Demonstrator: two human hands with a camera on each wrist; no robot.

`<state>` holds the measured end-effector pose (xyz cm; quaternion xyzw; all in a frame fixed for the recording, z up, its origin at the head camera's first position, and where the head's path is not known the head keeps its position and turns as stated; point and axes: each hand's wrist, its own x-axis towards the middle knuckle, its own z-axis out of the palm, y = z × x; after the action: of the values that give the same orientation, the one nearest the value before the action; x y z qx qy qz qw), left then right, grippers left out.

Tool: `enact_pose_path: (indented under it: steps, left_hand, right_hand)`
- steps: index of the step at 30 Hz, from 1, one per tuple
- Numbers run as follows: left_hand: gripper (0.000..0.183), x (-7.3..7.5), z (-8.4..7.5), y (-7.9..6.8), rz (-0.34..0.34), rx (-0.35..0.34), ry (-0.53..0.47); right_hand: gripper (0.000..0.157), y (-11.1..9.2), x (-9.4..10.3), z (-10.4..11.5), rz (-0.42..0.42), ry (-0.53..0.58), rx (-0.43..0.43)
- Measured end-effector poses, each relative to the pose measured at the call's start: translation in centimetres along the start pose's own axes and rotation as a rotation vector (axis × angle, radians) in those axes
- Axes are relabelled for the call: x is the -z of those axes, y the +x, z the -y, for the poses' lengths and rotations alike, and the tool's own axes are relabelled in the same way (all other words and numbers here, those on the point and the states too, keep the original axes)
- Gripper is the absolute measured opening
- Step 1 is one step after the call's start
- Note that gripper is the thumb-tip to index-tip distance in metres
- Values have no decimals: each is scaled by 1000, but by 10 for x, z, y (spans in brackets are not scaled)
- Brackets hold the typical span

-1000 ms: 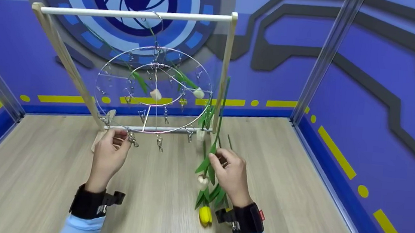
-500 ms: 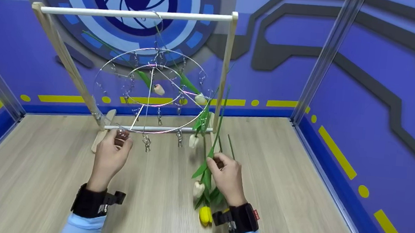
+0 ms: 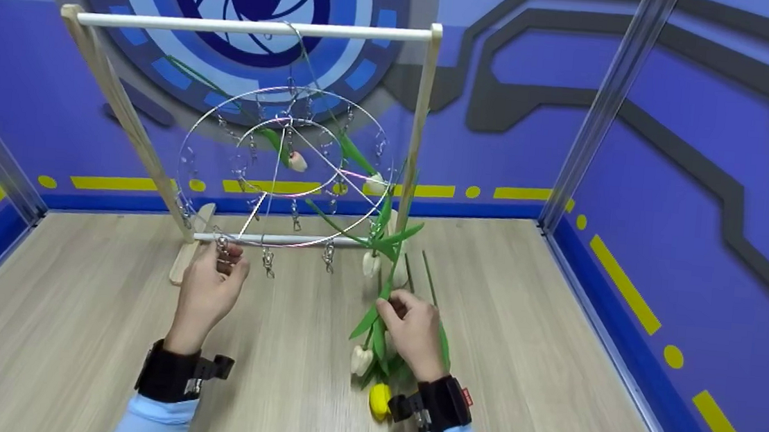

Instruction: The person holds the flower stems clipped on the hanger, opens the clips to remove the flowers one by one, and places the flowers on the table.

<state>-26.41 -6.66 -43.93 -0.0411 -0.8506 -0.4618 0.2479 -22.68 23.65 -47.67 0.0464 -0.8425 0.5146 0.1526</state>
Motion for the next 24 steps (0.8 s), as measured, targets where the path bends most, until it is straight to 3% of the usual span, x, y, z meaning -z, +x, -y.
enact_pose_path:
  steps: [24]
  left_hand:
    - [13,-4,7,1,26,-1,3]
  right_hand:
    - [8,7,-14,-6,84,-64,-196]
